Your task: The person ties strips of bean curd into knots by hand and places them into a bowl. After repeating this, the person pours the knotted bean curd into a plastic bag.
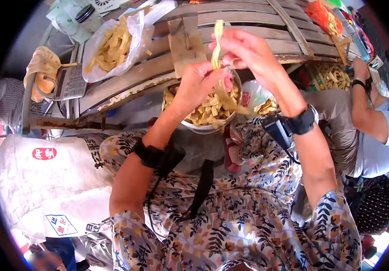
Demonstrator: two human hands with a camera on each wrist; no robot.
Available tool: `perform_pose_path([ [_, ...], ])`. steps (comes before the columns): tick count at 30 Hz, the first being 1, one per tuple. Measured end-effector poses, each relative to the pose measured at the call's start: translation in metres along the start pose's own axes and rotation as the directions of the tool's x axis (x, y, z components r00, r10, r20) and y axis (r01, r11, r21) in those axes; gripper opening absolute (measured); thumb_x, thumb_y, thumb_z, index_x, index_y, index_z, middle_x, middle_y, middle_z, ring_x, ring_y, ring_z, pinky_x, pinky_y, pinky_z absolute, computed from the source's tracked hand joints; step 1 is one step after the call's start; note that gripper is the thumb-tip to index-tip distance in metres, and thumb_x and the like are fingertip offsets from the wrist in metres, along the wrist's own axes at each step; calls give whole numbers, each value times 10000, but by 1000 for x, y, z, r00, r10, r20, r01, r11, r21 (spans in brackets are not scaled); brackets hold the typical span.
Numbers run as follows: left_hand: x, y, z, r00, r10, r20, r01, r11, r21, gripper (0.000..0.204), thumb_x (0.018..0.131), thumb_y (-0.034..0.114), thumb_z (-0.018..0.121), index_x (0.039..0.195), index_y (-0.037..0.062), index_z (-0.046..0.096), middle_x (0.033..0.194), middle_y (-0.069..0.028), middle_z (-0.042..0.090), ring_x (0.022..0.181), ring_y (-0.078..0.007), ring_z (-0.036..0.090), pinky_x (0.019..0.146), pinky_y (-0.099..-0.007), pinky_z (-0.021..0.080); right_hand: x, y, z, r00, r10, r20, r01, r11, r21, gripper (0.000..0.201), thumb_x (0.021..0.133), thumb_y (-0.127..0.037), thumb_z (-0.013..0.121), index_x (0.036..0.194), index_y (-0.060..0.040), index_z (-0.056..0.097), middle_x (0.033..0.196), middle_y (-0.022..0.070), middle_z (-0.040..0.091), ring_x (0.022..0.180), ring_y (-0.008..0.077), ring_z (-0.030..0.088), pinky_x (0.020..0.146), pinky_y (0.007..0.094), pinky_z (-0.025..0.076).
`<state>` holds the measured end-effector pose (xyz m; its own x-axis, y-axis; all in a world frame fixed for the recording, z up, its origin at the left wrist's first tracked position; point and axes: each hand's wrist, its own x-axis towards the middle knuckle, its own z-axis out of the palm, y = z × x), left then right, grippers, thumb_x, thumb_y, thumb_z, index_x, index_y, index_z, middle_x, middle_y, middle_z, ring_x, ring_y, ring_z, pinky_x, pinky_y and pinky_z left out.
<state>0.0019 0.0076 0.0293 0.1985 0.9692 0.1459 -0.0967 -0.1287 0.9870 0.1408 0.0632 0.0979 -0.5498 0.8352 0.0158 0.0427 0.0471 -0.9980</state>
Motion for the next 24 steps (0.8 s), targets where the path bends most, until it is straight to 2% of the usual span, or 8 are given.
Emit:
perform_pose_path([
  [7,-2,-6,-2,996,-53,-73,81,882,464,170,846,161,565,844,-1,616,661,-2,615,616,-71,534,595,-219,436,-5,20,8,990,12,-141,-2,997,72,200,798,-154,628,921,4,620,766,31,623,561,32,471,506,164,380],
  [10,3,-7,-6,995,-20,-97,61,898,435,163,834,157,583,883,5,613,705,-10,616,648,-73,536,620,-223,447,1,13,4,991,0,-133,14,994,106,185,834,-204,590,856,-26,632,783,24,635,570,23,484,518,159,390],
  [11,3,-8,-5,984,136,-117,-86,930,358,177,835,160,591,901,-3,612,751,-21,614,708,-74,542,651,-225,456,4,6,-1,986,-29,-162,42,996,75,196,842,-220,580,846,-31,632,780,19,634,573,24,489,520,160,393],
  [14,3,11,-7,944,172,-280,-85,950,300,249,859,235,568,899,-8,608,767,-27,600,693,-90,539,647,-211,454,9,-22,-13,940,-297,-165,275,950,-145,250,882,-250,516,912,-35,640,814,18,638,622,23,499,570,155,413],
  [15,-1,24,-8,974,-102,-203,114,992,49,360,892,343,489,901,1,600,807,-25,586,693,-100,524,681,-214,450,7,-38,-9,933,-299,-199,262,946,-189,189,869,-165,509,886,-13,620,731,42,620,576,57,535,500,186,428],
  [18,-3,25,1,921,-355,162,390,819,-421,450,907,407,406,871,7,609,803,-21,604,707,-132,553,686,-228,461,-7,-41,6,949,-301,-89,258,909,-328,188,864,-161,523,894,-6,625,744,30,622,587,46,530,509,181,427],
  [23,-8,14,13,912,-400,94,368,694,-618,265,915,303,411,994,77,524,861,-18,578,743,-108,554,724,-259,473,-55,-8,23,978,-188,87,207,882,-424,191,841,-149,537,756,15,585,595,17,560,556,51,508,516,215,436],
  [24,-11,8,9,934,-266,239,356,632,-689,197,899,228,457,998,72,526,868,-20,579,728,-103,558,687,-246,478,-62,0,22,975,-197,101,221,898,-381,197,838,-153,545,761,25,579,597,22,558,557,51,505,521,217,440],
])
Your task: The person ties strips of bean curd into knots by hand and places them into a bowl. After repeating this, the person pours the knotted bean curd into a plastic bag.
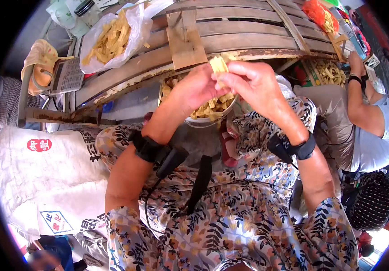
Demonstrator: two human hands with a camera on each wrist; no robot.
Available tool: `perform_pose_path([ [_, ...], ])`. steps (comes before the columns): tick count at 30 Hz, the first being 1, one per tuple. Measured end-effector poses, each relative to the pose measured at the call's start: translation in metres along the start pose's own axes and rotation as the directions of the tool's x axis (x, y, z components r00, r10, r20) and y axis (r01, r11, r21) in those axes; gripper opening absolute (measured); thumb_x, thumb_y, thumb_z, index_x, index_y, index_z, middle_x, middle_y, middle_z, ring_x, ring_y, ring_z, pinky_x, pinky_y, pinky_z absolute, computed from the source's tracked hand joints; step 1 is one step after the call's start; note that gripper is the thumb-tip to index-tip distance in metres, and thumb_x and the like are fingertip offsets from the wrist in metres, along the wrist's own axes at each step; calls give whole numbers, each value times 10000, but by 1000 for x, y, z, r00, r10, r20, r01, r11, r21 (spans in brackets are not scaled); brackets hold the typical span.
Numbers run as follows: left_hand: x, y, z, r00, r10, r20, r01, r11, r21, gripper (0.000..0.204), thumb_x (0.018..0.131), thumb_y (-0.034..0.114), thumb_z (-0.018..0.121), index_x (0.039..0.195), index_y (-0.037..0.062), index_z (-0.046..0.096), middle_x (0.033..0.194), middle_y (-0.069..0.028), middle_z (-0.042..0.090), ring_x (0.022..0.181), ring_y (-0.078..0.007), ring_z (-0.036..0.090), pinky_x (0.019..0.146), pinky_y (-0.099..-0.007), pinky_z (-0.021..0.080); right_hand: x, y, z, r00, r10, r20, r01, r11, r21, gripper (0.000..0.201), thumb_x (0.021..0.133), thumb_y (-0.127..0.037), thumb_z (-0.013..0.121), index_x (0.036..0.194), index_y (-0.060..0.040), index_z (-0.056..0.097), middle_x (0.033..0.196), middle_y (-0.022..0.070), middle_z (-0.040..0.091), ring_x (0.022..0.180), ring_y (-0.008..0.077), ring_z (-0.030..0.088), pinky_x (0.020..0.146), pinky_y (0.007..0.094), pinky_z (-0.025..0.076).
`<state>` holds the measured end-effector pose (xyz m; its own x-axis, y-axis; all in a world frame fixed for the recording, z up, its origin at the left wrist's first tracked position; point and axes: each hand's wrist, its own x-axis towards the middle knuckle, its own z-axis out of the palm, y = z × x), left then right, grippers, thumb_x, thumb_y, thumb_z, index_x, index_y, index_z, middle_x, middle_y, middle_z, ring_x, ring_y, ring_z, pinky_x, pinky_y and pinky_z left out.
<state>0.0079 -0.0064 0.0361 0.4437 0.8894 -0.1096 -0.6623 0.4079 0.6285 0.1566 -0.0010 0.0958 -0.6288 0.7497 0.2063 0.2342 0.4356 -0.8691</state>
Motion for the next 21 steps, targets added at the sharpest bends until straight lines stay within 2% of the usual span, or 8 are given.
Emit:
perform_pose_path([
  [2,3,-20,0,993,-18,-114,15,1000,-24,154,885,165,484,990,66,539,843,-21,577,712,-102,562,631,-205,467,-6,5,0,992,69,-103,-57,992,115,209,827,-166,567,773,35,580,612,27,567,565,59,514,528,216,443],
  [5,13,-25,-7,990,-138,32,137,990,43,179,822,170,595,954,59,549,849,-51,600,723,-131,583,596,-202,469,3,18,-4,942,79,-325,-59,996,71,208,829,-160,560,750,32,567,582,57,560,507,93,527,477,241,435],
  [8,7,-20,10,980,-13,-199,143,743,654,119,833,134,565,853,16,569,766,-59,609,637,-143,591,561,-216,472,0,66,4,953,-100,-287,-10,934,-358,202,835,-134,536,708,23,527,536,108,528,471,152,541,425,281,417],
  [9,7,-25,3,984,75,-159,65,686,725,81,805,40,518,764,-5,572,718,-80,611,599,-155,594,555,-254,469,-7,62,9,965,50,-256,-110,968,-227,210,845,-120,503,683,14,489,514,154,496,460,221,559,402,318,404],
  [12,6,-32,-9,960,281,-3,-30,114,993,66,733,-28,502,729,-8,565,680,-106,583,638,-200,608,585,-286,470,-19,65,17,943,165,-288,-205,972,-114,221,856,-122,478,683,16,482,506,147,496,436,228,570,399,325,406],
  [13,4,-31,-9,914,364,179,-88,-253,964,199,673,-66,481,831,26,560,738,-130,562,731,-251,612,623,-310,471,-20,71,18,947,114,-301,-179,963,-201,228,865,-123,459,698,28,500,521,137,515,421,222,578,393,315,409],
  [16,4,-25,3,806,547,226,-175,-145,974,297,682,-96,457,934,41,534,832,-124,562,821,-277,596,660,-318,472,-21,65,19,877,371,-307,-344,929,139,235,862,-121,463,706,46,517,546,126,535,436,215,592,388,313,409],
  [21,8,-11,-13,884,296,362,-367,-41,929,325,724,-101,474,1009,47,521,944,-130,567,839,-278,581,730,-319,465,-27,79,7,864,455,216,-478,607,635,312,906,-300,435,936,-7,539,688,68,600,488,62,476,398,171,315],
])
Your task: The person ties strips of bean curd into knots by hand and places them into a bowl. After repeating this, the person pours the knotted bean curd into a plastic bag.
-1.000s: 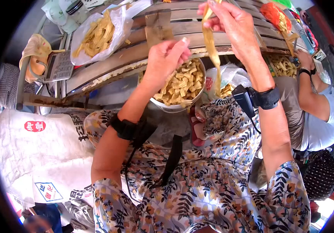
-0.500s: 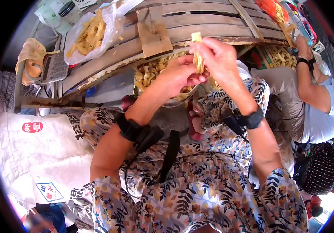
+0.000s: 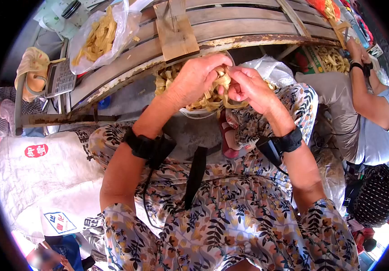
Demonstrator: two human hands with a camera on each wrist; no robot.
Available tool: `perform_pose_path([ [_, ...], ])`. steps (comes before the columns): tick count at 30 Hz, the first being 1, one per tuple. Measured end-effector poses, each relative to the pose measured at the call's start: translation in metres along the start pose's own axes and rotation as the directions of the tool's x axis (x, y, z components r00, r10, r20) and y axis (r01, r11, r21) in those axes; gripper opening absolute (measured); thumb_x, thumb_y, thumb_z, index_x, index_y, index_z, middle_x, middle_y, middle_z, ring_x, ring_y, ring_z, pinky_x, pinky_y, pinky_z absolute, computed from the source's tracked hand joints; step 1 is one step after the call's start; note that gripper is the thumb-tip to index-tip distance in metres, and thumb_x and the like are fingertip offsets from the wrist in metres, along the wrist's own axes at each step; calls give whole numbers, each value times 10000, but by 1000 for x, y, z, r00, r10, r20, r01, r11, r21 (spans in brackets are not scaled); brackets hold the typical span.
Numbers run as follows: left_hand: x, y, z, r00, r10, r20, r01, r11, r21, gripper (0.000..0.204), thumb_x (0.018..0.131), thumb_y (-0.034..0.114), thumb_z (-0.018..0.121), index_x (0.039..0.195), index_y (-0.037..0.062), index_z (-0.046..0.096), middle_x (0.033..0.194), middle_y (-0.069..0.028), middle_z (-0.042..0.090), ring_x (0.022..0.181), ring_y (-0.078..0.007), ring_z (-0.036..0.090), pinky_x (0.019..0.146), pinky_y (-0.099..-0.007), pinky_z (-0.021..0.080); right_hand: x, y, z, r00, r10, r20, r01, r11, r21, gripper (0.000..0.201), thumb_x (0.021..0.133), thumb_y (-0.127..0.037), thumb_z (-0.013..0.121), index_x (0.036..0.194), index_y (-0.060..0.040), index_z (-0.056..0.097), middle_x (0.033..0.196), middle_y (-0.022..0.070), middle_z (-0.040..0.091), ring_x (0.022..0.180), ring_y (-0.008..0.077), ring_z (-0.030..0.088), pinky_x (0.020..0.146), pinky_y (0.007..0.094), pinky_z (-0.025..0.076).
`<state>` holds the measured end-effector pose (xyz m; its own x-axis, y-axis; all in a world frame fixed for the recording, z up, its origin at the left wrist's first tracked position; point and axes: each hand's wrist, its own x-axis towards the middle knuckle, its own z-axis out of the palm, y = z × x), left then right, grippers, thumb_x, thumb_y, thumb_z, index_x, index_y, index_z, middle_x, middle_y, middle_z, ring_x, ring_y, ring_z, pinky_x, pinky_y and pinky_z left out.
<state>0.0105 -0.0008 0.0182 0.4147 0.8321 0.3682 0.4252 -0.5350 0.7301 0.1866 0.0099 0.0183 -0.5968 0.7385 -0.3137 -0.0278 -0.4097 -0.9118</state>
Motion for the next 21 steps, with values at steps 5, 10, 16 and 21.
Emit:
perform_pose_path([
  [5,-1,1,-3,983,-172,-58,174,984,29,229,761,-85,507,954,36,527,807,-100,590,740,-184,588,664,-265,466,-5,-1,20,963,-176,-205,113,952,-285,298,862,-260,551,966,18,533,704,70,594,517,81,536,425,185,400],
  [10,-1,-12,4,936,-307,-172,249,923,-292,149,775,-34,548,922,-7,551,816,-8,597,760,-57,546,672,-207,450,3,5,24,897,-348,-274,286,927,-241,216,827,-108,582,987,34,556,765,69,609,577,102,576,488,213,471],
  [16,0,0,-14,887,-460,26,404,750,-523,250,757,-4,557,1006,-3,565,914,-44,602,812,-106,568,716,-220,457,20,9,9,864,-446,-235,379,882,-282,189,817,-95,564,951,34,596,805,54,618,687,85,572,602,215,474],
  [21,2,-13,-13,937,-334,-105,306,927,-217,262,747,-53,537,1006,-14,551,910,-79,609,831,-129,580,752,-245,465,27,2,9,954,-203,-221,219,974,52,199,818,-108,545,962,13,610,875,34,618,796,90,560,743,226,447],
])
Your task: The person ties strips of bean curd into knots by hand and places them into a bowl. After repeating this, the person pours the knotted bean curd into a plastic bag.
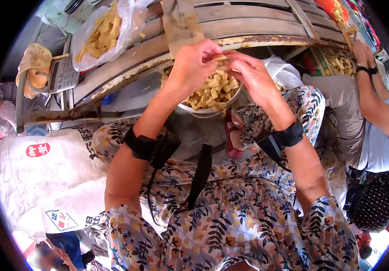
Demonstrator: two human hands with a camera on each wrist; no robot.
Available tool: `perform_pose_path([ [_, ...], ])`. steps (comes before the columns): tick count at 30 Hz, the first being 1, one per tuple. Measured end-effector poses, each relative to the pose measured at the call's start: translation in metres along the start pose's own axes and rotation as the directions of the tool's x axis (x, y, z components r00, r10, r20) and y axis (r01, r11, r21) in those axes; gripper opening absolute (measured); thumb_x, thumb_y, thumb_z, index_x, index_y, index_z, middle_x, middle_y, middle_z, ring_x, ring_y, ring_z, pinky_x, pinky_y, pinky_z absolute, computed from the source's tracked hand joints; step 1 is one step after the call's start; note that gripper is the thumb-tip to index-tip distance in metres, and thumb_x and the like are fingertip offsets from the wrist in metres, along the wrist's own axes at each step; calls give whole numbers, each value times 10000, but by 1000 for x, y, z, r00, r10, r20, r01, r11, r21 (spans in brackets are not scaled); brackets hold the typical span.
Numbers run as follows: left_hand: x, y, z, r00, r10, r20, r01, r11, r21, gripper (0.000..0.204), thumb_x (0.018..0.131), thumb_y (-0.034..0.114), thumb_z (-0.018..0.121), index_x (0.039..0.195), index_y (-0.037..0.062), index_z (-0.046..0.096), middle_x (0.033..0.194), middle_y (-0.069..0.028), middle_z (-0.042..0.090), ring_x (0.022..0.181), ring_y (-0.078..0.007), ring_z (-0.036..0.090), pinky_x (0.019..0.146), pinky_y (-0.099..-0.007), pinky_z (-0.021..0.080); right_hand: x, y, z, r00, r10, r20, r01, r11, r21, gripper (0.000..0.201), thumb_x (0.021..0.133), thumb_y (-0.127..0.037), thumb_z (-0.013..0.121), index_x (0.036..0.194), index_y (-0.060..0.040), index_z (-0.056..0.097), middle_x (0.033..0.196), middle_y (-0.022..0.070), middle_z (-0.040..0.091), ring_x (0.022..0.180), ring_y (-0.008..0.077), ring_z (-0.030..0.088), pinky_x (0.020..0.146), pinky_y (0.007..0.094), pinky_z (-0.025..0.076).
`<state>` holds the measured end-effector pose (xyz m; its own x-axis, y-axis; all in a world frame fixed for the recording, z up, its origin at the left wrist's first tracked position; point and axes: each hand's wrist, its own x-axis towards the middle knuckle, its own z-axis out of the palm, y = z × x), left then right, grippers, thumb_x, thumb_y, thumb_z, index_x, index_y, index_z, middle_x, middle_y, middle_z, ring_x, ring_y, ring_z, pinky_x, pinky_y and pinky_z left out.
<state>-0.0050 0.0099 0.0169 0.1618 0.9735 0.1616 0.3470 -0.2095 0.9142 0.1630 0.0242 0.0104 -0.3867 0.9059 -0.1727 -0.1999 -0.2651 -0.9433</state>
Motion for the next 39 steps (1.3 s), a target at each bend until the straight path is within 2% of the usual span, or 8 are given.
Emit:
perform_pose_path([
  [8,-2,-2,-6,994,-112,-5,110,988,-106,219,755,-48,547,972,-32,559,891,-81,623,832,-126,587,760,-246,468,15,9,-9,975,199,97,-216,950,225,178,805,-125,560,936,-16,612,910,30,604,894,124,540,815,293,431],
  [19,1,-22,-7,975,-89,-204,36,967,-251,173,746,-13,562,918,-29,561,764,-107,621,669,-182,607,609,-286,472,26,10,3,955,121,271,-194,944,266,247,831,-131,552,1035,5,572,1018,65,585,976,148,522,935,353,408],
  [21,-1,-19,-3,973,8,-232,37,981,188,196,755,29,573,943,-22,550,756,-140,607,687,-185,606,615,-296,469,28,13,9,979,105,177,-153,946,285,243,852,-148,552,1032,14,571,974,64,595,907,128,547,869,307,445],
  [25,-7,1,5,977,75,-200,22,894,447,205,759,125,588,912,-1,535,701,-192,571,624,-314,574,565,-357,447,31,19,11,965,-258,43,258,911,-322,236,867,-178,540,960,37,562,766,48,629,655,117,549,632,247,440],
  [30,-6,-6,-4,970,183,-159,-84,868,490,190,787,190,593,840,14,547,642,-135,577,546,-257,543,495,-339,415,20,9,20,935,-333,125,351,802,-483,243,879,-214,525,944,20,534,683,73,557,611,114,496,580,251,427],
  [31,-5,-3,-6,977,-35,-209,63,990,129,170,797,192,578,799,28,532,624,-100,561,516,-222,514,472,-314,385,18,2,20,929,-332,162,366,772,-520,233,874,-207,535,946,14,527,674,61,550,604,110,488,574,247,425],
  [33,-3,10,-13,897,-438,-58,324,743,-586,177,817,195,549,719,56,503,587,-30,527,455,-151,456,427,-264,323,18,0,24,906,-380,185,423,807,-411,193,846,-152,577,944,-2,505,643,9,529,577,72,458,529,215,402],
  [39,-12,34,-55,895,-377,241,303,116,-946,282,883,201,495,622,116,429,481,70,292,376,-49,230,408,-197,222,16,-15,7,920,-253,299,340,895,-289,92,845,-94,569,858,-4,557,591,-44,471,543,20,400,482,178,335],
])
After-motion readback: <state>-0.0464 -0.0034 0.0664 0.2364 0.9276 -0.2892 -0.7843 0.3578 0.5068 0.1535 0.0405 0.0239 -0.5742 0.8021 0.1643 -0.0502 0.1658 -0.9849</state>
